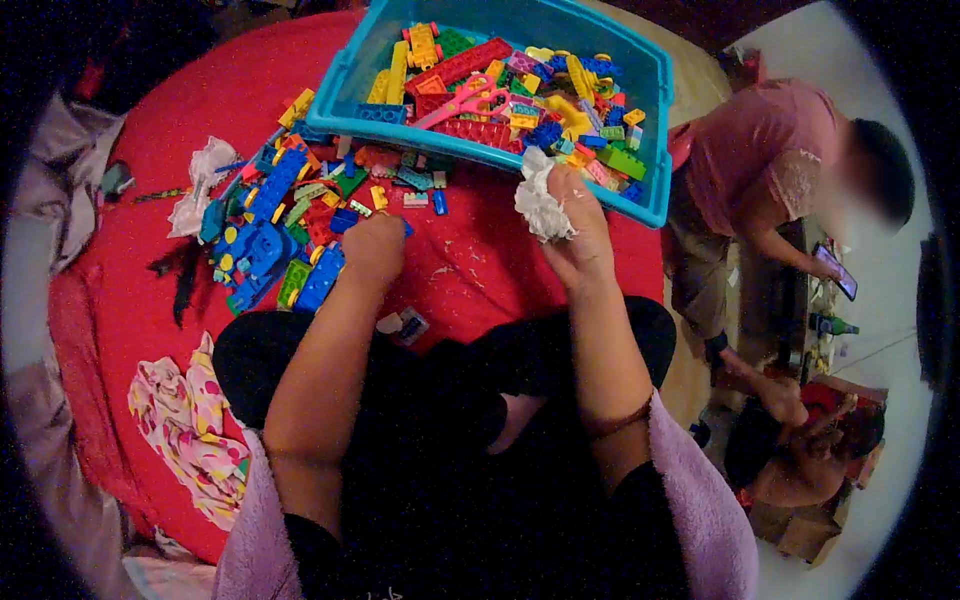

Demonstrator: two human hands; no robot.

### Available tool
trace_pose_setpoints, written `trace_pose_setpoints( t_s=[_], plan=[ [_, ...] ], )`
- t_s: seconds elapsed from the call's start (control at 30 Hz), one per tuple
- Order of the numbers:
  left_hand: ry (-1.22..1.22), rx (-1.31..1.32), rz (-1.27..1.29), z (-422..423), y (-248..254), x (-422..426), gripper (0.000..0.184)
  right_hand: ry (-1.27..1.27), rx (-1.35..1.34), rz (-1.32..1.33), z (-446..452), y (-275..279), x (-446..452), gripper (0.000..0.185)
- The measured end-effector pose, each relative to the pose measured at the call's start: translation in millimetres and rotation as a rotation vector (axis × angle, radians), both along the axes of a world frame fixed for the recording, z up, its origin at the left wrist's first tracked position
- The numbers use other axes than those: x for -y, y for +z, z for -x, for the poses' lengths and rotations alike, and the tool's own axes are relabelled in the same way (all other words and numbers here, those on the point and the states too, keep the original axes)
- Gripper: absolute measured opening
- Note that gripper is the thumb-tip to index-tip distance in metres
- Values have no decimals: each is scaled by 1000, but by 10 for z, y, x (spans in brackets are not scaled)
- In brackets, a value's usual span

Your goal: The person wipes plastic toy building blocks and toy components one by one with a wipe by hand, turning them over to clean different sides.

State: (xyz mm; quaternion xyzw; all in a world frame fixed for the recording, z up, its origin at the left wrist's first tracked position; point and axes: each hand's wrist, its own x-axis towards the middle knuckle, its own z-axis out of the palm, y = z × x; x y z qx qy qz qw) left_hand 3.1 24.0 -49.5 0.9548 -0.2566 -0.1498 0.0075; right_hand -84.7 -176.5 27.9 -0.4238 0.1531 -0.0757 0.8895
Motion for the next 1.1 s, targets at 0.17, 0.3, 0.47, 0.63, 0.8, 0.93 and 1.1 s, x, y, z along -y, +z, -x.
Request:
trace_pose_setpoints(
  t_s=[0.17,0.3,0.47,0.63,0.8,0.93,1.1],
  plan=[
    [-38,-40,34,29,73,-14,12,-50,-106,77,12,71,-117,24],
    [-110,-347,294,-60,238,112,18,-108,-198,530,21,-103,-173,12],
    [83,-906,1006,31,465,240,30,-373,184,1236,-14,-196,-337,12],
    [110,-988,1198,60,441,238,45,-195,234,1302,-16,-239,-425,12],
    [119,-1114,1285,72,573,217,45,-173,213,1193,-64,-292,-353,15],
    [139,-961,1233,87,596,217,47,-147,36,1003,-36,-241,-391,14],
    [112,-725,1105,115,643,229,43,-107,228,1222,-24,-192,-315,12]
  ],
)
